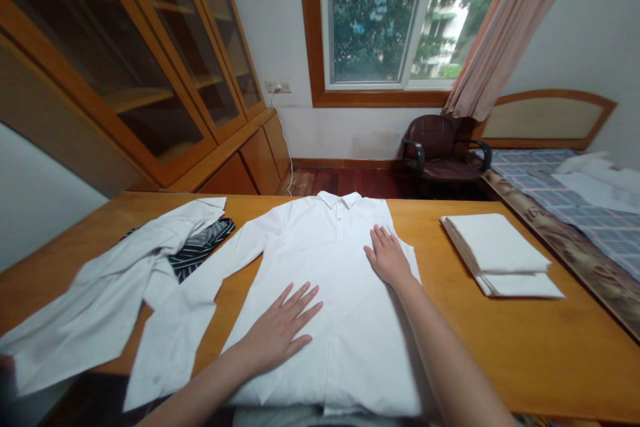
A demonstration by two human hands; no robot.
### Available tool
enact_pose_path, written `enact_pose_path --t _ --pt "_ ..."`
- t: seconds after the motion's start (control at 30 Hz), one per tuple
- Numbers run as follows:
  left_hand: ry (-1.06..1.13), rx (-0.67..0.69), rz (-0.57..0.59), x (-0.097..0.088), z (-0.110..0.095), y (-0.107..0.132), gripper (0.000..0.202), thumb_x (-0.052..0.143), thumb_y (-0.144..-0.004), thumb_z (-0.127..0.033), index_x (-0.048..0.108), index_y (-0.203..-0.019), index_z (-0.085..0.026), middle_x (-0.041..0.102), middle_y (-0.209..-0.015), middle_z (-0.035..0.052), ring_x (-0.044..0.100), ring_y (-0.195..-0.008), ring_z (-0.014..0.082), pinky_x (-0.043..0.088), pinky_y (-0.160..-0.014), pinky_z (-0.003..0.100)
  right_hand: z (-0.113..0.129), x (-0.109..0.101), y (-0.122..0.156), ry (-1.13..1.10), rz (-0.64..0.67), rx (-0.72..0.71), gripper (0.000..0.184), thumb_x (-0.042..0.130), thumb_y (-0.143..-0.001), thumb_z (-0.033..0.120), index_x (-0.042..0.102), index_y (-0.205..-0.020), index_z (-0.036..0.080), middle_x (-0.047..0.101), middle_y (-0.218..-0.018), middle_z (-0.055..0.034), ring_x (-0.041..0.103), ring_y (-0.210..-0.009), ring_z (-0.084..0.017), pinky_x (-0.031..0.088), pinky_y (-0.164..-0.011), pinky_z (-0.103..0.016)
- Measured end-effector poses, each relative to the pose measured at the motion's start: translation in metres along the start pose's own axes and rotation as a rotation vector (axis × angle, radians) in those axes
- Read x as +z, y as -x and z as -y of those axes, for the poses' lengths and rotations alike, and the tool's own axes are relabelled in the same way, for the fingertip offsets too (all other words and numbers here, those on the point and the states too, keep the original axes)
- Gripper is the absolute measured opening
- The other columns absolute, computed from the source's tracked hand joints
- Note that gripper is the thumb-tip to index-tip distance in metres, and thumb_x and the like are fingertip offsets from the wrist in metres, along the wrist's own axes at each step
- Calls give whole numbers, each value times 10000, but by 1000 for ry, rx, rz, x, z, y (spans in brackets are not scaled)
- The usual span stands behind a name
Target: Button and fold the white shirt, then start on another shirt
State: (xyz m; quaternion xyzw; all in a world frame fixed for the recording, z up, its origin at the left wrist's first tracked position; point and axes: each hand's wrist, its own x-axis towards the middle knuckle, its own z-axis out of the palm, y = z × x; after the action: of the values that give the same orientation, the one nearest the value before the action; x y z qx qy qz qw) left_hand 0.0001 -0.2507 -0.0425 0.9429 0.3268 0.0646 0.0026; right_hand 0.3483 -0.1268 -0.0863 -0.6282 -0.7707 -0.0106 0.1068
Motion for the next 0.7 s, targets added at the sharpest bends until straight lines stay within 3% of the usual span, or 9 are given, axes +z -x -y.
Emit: enact_pose_path --t 0.23,0.37,0.47,0.7 --pt "42 -119 -29 -8 6 -17 520 363 -1043 -438 325 -1545 -307 316 -1623 26 391 -1437 188 315 -1202 418 1 -2 17 14 -7 -7 613 313 -1026 454 397 -1514 94 332 -1601 -151 281 -1492 -306 231 -1208 -510" --pt "6 -182 -106 3 29 -44 492 378 -1038 -390 398 -1515 -266 322 -1619 50 292 -1495 240 280 -1217 493 0 -4 19 22 -5 -24 617 309 -1028 458 397 -1514 89 327 -1604 -143 273 -1495 -310 231 -1209 -510" --pt "-12 -239 -78 17 43 -57 517 395 -1032 -427 393 -1517 -249 321 -1619 64 267 -1505 270 273 -1210 534 -1 -5 19 20 2 -34 613 312 -1028 462 396 -1517 102 332 -1602 -140 269 -1498 -302 240 -1205 -510" --pt "-41 -258 -93 33 39 -51 558 362 -1037 -469 312 -1556 -269 277 -1636 46 219 -1521 264 216 -1226 553 -4 -7 20 27 14 -62 616 316 -1032 468 386 -1523 103 313 -1610 -140 268 -1498 -302 234 -1208 -501"
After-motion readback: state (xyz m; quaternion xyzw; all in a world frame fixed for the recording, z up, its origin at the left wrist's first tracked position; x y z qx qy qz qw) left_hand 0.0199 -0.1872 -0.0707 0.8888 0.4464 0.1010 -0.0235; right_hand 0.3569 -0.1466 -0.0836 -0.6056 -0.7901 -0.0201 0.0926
